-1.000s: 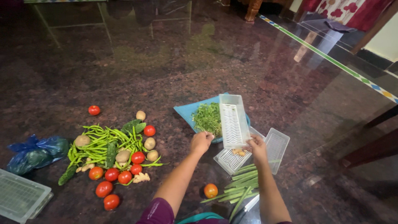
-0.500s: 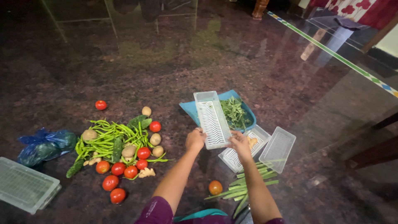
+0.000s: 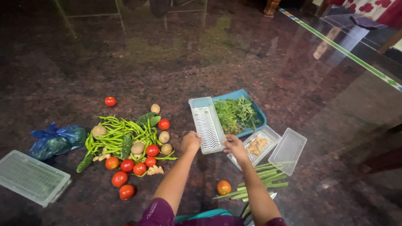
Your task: The person sorts vegetables by hand, placing green chilies, tomatoes, and other items into separate plastic containers on the floor.
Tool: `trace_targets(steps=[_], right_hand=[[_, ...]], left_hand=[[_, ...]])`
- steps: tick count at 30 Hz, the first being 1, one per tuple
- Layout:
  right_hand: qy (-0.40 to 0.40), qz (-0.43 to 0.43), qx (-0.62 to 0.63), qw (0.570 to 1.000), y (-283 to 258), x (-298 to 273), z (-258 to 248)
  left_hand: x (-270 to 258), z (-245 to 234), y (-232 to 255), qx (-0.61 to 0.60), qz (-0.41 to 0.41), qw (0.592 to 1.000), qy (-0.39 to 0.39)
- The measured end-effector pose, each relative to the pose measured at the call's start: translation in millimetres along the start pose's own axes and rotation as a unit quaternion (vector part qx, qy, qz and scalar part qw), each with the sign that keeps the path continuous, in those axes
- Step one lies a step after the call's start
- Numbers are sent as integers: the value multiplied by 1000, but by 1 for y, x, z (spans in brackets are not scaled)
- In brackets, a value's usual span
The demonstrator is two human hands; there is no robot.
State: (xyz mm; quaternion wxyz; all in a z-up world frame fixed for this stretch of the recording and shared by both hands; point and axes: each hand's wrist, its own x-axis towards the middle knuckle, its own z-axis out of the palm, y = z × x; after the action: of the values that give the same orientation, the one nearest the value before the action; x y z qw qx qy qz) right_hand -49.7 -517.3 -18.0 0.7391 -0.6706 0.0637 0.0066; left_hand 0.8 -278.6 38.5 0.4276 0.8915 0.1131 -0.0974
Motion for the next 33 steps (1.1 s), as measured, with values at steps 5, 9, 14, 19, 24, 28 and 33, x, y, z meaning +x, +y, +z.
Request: trace_targets(steps=[5,9,14,19,24,28,33], right_hand=[[10,44,-38,998,9,1,14],[-5,46,-45,998,20,4,19],[-21,44,-47,998,34,6,26],[-25,56,-54,997,41,4,32],[-33,63,-64,995,45,5,37],[-44,73,-51,995,48,6,42],[-54,90,-38,994,52,5,47]], left_hand=[[-6,-10,-7,38,-6,999,-4],[-6,-15,-14,48,-25,998,-21],[-5,-15,-25,73,-60,995,-26],[1,-13,-37,81,-64,994,-42],[7,-13,-47,79,-76,993,-43],[9,-13,-54,72,-80,992,-62],[16,-8,-64,78,-93,989,-83]])
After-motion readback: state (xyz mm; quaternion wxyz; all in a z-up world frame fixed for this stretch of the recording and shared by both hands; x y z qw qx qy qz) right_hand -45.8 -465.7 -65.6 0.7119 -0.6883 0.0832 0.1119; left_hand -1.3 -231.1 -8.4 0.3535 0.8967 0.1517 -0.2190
